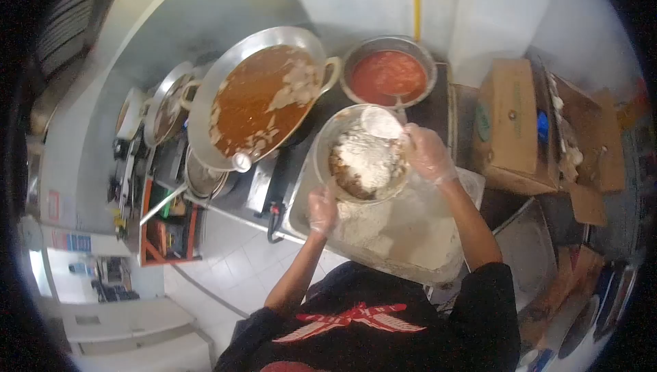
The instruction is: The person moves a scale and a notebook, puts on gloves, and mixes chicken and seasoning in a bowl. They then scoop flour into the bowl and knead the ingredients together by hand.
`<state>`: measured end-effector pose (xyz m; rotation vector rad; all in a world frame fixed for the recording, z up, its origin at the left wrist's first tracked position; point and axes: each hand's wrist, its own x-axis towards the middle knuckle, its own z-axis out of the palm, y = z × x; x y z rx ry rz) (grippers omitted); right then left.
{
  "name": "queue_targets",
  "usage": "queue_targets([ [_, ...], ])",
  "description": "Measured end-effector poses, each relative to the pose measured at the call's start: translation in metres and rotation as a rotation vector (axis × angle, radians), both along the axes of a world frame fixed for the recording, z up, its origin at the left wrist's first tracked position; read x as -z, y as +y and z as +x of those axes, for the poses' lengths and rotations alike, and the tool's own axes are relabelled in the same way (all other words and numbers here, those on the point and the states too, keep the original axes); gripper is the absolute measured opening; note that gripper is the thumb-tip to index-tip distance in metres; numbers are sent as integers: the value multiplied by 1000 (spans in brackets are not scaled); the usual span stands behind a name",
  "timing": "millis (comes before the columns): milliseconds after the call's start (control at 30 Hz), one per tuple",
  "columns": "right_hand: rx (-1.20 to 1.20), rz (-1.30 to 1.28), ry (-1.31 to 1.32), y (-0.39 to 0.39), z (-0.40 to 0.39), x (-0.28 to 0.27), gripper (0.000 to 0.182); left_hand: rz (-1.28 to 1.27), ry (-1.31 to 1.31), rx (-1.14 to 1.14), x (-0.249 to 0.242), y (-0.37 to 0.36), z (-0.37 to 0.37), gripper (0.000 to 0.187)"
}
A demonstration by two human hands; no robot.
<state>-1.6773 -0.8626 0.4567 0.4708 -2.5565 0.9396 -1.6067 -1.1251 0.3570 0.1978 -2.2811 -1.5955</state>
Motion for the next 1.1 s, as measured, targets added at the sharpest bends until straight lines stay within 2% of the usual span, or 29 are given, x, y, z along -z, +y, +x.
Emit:
queue_targets([
  [133,-10,-21,-51,4,16,-61,9,122,-94,10,-19,-4,18,28],
  [267,109,-121,-140,21,-11,-90,18,298,-48,48,-42,2,18,26],
  [367,210,49,-78,44,-82,-71,29,295,-72,8,-61,6,26,30],
  [533,357,369,-191,56,-193,-33,25,337,-183,68,-59,4,31,33],
  [633,387,436,-235,55,-240,-5,24,315,-265,-19,-68,7,35,36],
  [700,377,449,-261,42,-250,11,23,247,-213,49,-55,-8,38,35],
  [800,346,445,-411,28,-294,61,21,271,-215,20,-37,-21,53,31],
  [833,235,621,-357,55,-326,60,20,304,-212,48,-40,2,28,31],
  [900,-32,940,-265,56,-332,64,19,345,-229,76,-58,1,33,31],
  [1000,-175,901,-178,62,-318,52,23,333,-171,77,-37,-7,29,30],
  [1100,-163,432,-292,62,-278,-13,25,352,-66,53,-58,8,20,32],
])
